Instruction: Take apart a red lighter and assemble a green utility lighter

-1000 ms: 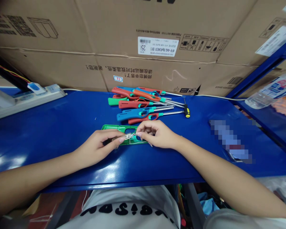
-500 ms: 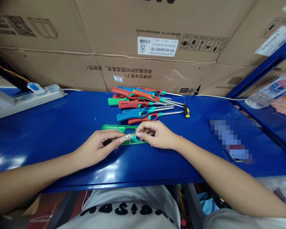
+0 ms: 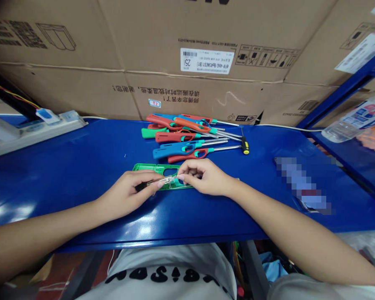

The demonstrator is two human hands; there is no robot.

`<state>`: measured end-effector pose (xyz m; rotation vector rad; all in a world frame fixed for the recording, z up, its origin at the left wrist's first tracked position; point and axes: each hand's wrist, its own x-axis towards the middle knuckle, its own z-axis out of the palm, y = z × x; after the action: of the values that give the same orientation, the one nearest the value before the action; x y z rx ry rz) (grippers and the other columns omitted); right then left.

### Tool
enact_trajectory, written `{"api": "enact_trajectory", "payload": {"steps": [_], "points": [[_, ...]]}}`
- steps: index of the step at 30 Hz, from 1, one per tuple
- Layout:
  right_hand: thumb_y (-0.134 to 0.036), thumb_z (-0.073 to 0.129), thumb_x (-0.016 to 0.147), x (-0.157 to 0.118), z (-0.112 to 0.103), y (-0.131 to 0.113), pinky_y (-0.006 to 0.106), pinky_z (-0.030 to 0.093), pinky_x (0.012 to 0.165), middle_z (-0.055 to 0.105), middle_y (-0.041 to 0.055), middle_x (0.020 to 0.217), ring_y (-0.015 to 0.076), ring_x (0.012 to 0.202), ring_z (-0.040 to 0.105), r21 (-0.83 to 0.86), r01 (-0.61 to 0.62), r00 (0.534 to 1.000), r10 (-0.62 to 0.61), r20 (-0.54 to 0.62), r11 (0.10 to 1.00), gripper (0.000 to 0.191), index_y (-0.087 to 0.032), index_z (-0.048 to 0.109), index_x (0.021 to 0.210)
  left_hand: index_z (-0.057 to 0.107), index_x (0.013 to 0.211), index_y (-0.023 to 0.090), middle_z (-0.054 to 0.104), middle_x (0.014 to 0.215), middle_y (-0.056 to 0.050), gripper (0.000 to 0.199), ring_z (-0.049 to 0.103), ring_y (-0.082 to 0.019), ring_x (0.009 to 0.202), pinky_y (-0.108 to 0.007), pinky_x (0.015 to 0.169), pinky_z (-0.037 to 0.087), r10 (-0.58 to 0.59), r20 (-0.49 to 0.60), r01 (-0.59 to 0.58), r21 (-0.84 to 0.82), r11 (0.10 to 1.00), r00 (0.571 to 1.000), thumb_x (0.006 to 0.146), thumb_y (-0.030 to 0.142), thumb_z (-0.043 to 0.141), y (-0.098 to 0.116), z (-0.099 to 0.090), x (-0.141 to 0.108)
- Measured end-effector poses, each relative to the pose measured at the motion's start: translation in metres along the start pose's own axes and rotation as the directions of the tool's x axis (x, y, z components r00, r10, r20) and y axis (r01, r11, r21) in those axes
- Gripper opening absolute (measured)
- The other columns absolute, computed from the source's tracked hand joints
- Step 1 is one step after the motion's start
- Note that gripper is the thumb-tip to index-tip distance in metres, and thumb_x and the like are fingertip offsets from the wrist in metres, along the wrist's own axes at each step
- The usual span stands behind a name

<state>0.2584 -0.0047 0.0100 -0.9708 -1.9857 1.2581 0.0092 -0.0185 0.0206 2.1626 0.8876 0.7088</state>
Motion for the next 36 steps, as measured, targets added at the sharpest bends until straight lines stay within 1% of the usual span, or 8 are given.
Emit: {"api": "enact_trajectory", "payload": {"steps": [6,12,18,25,29,32,36], "points": [[-0.037,0.064,0.094,0.0007,0.0001,0.0004,0.019,0.038,0.048,0.054,-0.0057,0.058,0.0066,0.049,0.047,-0.015,0.006,1.0,-0.006,0.0,1.0,0.02,-0.017,0.063,0.089,0.076,0.1,0.017,0.074,0.082,-0.003,0.022,0.065,-0.015,0.07,-0.025,0.067,0.048,-0.009,-0.006,0.009,-0.017,1.0,1.0,0.1,0.029,0.057,-0.0009,0.0011,-0.0003],[-0.04,0.064,0.093,0.0016,0.0011,0.0018,0.02,0.039,0.051,0.057,-0.0028,0.065,0.0077,0.055,0.049,-0.04,0.011,1.0,-0.011,-0.003,0.999,0.024,-0.017,0.064,0.089,0.076,0.101,0.017,0.075,0.084,-0.003,0.023,0.065,-0.015,0.071,-0.025,0.066,0.048,-0.038,-0.004,0.037,-0.037,0.999,0.999,0.1,0.029,0.057,-0.001,0.0018,-0.0004],[-0.041,0.063,0.094,0.0014,0.0014,0.0031,0.02,0.04,0.052,0.058,-0.0019,0.068,0.0082,0.057,0.049,-0.06,0.016,1.0,-0.016,-0.001,0.998,0.025,-0.017,0.064,0.089,0.076,0.101,0.017,0.076,0.086,-0.003,0.023,0.066,-0.015,0.071,-0.025,0.066,0.048,-0.048,-0.005,0.048,-0.044,0.998,0.999,0.1,0.03,0.058,-0.0013,0.0044,0.0002],[-0.038,0.062,0.094,0.0016,0.0019,0.0029,0.019,0.038,0.051,0.056,-0.0028,0.066,0.0076,0.056,0.047,-0.072,0.029,1.0,-0.029,-0.003,0.997,0.022,-0.016,0.064,0.088,0.077,0.101,0.017,0.075,0.083,-0.003,0.022,0.064,-0.015,0.07,-0.025,0.064,0.047,-0.024,-0.013,0.023,-0.039,0.999,1.0,0.1,0.029,0.059,-0.0033,0.0042,-0.0007],[-0.036,0.062,0.094,0.0013,0.0025,0.0044,0.02,0.038,0.051,0.057,-0.0028,0.065,0.0076,0.055,0.048,-0.071,0.029,1.0,-0.029,-0.008,0.997,0.021,-0.016,0.065,0.088,0.077,0.105,0.018,0.075,0.085,-0.004,0.023,0.064,-0.015,0.073,-0.025,0.068,0.047,0.016,-0.009,-0.016,-0.014,1.0,1.0,0.101,0.028,0.057,-0.0054,0.0052,-0.0011],[-0.035,0.063,0.093,0.001,0.0035,0.0056,0.02,0.037,0.051,0.058,-0.0026,0.065,0.0077,0.054,0.048,-0.094,0.035,0.999,-0.036,-0.01,0.995,0.021,-0.016,0.067,0.087,0.078,0.103,0.017,0.074,0.085,-0.004,0.025,0.064,-0.015,0.073,-0.026,0.067,0.046,0.042,0.003,-0.043,0.022,0.999,0.999,0.102,0.029,0.056,-0.0071,0.006,-0.0018],[-0.036,0.063,0.094,0.0015,0.0042,0.0052,0.019,0.037,0.05,0.057,-0.0026,0.064,0.0074,0.054,0.047,-0.102,0.032,0.999,-0.034,-0.013,0.994,0.021,-0.016,0.067,0.088,0.078,0.103,0.017,0.074,0.083,-0.003,0.023,0.064,-0.015,0.072,-0.025,0.067,0.046,0.05,-0.007,-0.05,0.021,0.999,0.999,0.102,0.027,0.057,-0.0072,0.0048,-0.0014]]}}
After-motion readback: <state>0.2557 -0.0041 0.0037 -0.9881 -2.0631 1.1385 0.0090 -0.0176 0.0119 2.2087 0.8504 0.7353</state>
